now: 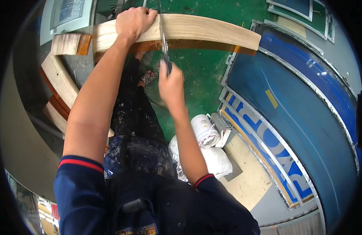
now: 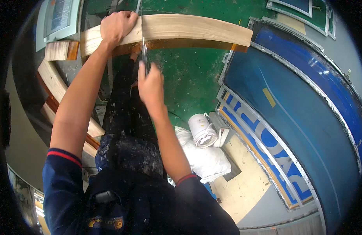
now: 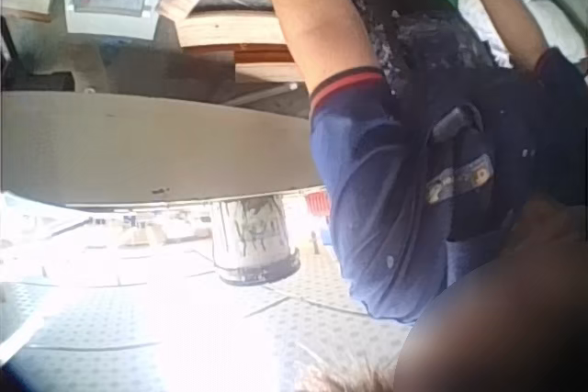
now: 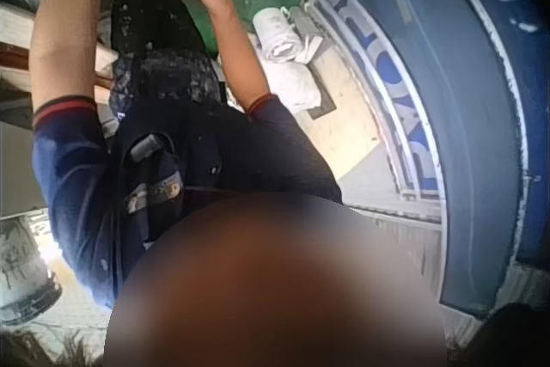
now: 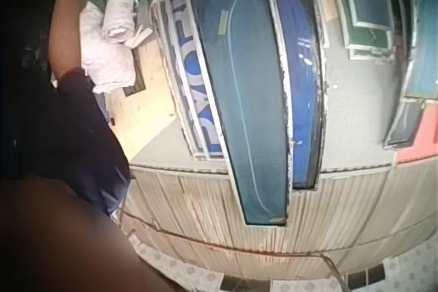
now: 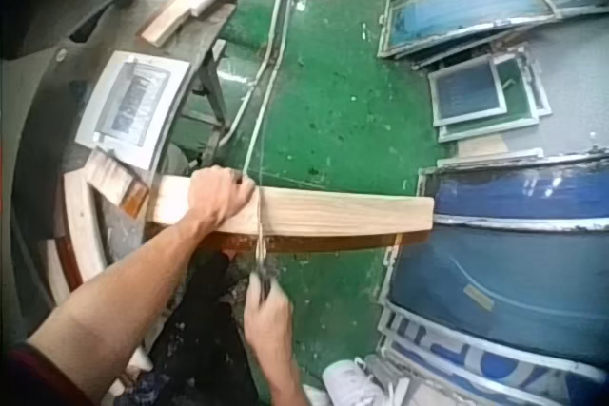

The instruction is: Sawing a piece of wood by hand using a hacksaw.

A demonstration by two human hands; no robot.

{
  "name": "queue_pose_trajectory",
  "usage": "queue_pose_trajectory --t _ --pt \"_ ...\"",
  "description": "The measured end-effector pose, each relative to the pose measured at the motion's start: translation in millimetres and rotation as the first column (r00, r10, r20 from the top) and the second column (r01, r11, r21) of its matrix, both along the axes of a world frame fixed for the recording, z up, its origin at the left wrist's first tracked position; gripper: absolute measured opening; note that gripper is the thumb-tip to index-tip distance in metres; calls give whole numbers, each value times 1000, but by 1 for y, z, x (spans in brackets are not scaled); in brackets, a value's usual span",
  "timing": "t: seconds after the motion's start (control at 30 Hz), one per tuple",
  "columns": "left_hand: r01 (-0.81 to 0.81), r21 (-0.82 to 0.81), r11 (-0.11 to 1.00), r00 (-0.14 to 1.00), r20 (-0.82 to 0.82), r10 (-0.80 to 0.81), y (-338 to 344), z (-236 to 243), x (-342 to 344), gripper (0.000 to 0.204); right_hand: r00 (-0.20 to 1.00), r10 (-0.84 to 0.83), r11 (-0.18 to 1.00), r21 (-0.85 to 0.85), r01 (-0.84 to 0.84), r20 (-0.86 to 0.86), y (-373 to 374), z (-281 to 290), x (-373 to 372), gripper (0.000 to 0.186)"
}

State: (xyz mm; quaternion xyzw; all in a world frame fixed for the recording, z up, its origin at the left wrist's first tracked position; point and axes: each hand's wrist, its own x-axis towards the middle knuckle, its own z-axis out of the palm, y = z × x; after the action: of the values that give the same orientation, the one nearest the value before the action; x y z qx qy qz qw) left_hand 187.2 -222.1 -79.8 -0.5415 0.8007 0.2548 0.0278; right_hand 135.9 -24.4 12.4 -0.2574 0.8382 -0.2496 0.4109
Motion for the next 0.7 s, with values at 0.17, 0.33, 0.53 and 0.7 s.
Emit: queue_pose_trajectory --t 0.17,0.33,0.53,0.7 --pt "-30 -32 999 998 62 32 -2 -3 13 42 987 -126 988 104 115 104 138 48 53 28" --pt "-34 -26 999 999 35 35 -3 3 -5 43 995 -96 987 -127 100 31 16 -18 11 29" --pt "-44 -34 998 997 54 45 0 -5 11 43 992 -115 991 -80 111 -47 111 6 54 17" --pt "-54 -81 995 998 16 56 -4 -4 8 34 995 -97 995 -13 97 -13 112 -3 50 17"
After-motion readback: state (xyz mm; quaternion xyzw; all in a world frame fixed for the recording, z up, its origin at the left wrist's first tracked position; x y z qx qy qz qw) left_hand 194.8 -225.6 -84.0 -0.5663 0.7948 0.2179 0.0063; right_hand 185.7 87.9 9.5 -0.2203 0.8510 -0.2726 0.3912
